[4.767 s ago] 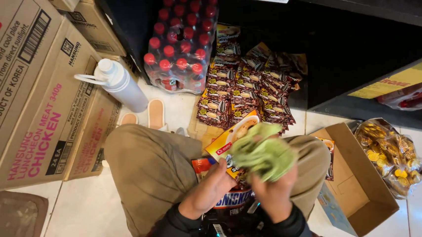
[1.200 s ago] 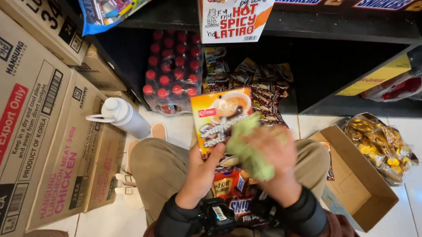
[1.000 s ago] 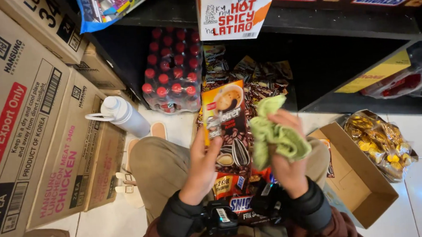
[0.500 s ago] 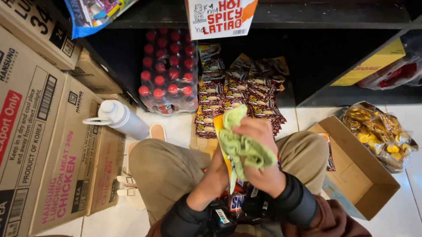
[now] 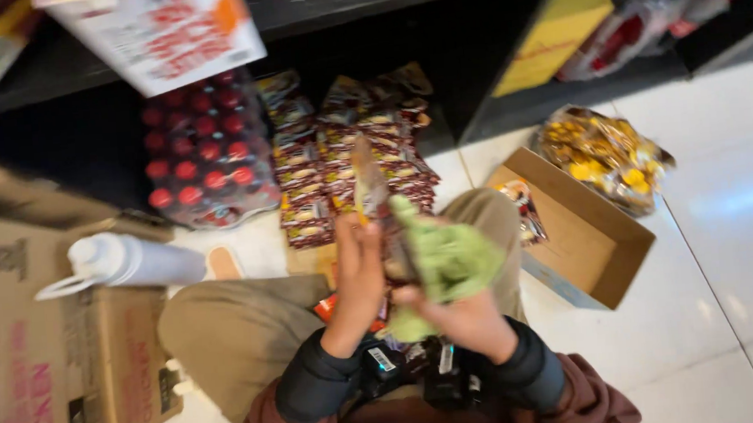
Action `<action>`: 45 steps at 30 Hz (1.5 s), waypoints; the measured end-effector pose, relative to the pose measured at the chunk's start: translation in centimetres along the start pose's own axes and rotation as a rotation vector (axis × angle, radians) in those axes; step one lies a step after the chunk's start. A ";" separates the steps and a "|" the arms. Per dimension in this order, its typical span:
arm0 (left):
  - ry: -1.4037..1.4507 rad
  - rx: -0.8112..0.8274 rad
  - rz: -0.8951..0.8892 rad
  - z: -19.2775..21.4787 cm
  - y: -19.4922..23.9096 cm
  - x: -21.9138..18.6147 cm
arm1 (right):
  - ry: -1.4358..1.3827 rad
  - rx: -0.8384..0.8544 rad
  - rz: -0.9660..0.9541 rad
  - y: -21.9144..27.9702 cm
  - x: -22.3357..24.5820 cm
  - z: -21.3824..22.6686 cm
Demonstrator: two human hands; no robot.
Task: The person wipes individual snack bags clean with a cloth, holding each bag in one hand and wiping with the other, then places the cleaned bags into a box.
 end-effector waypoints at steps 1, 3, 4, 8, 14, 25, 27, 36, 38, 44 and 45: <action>0.029 0.102 -0.004 -2.0 -0.2 -0.7 | 0.161 -0.150 0.009 1.4 -0.9 2.3; 0.104 0.206 0.253 -6.4 -1.1 0.1 | 0.016 -0.374 -0.088 4.1 -3.1 6.5; 0.177 0.289 0.504 -8.7 -1.3 0.7 | -0.129 -0.580 -0.174 5.8 -4.4 8.6; 0.560 0.502 0.509 -18.0 -3.3 5.2 | -0.176 -0.785 -0.117 8.1 -3.3 15.0; 0.646 0.568 0.891 -29.0 -2.5 16.5 | -0.834 -0.954 -0.197 16.9 -16.7 23.1; 0.478 0.671 1.067 -28.5 -3.1 17.3 | -1.399 -1.047 -0.309 20.9 -25.5 24.3; 0.553 0.676 1.001 -26.8 -3.6 16.6 | -1.416 -1.046 -0.333 21.0 -25.9 24.5; 0.915 0.227 0.644 -7.8 -7.7 12.8 | -1.472 -0.867 -0.336 10.6 -16.7 19.2; 0.944 0.075 0.601 -2.0 -7.4 14.9 | -1.495 -0.796 -0.352 7.2 -16.0 16.8; 1.120 -0.237 0.643 10.3 -6.2 22.3 | -1.399 -0.354 -0.415 -4.1 -17.2 6.6; 1.081 -0.270 0.653 11.2 -6.4 23.0 | -1.554 -0.315 -0.503 -5.9 -18.4 4.7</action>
Point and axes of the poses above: each hand's wrist, its own y-axis away from the middle knuckle, its own z-axis out of the back of the hand, x = y × z, the point moved 2 cm from there along -y, towards the middle knuckle, and after that the axes turned 8 degrees about x, right-handed, at the moved point
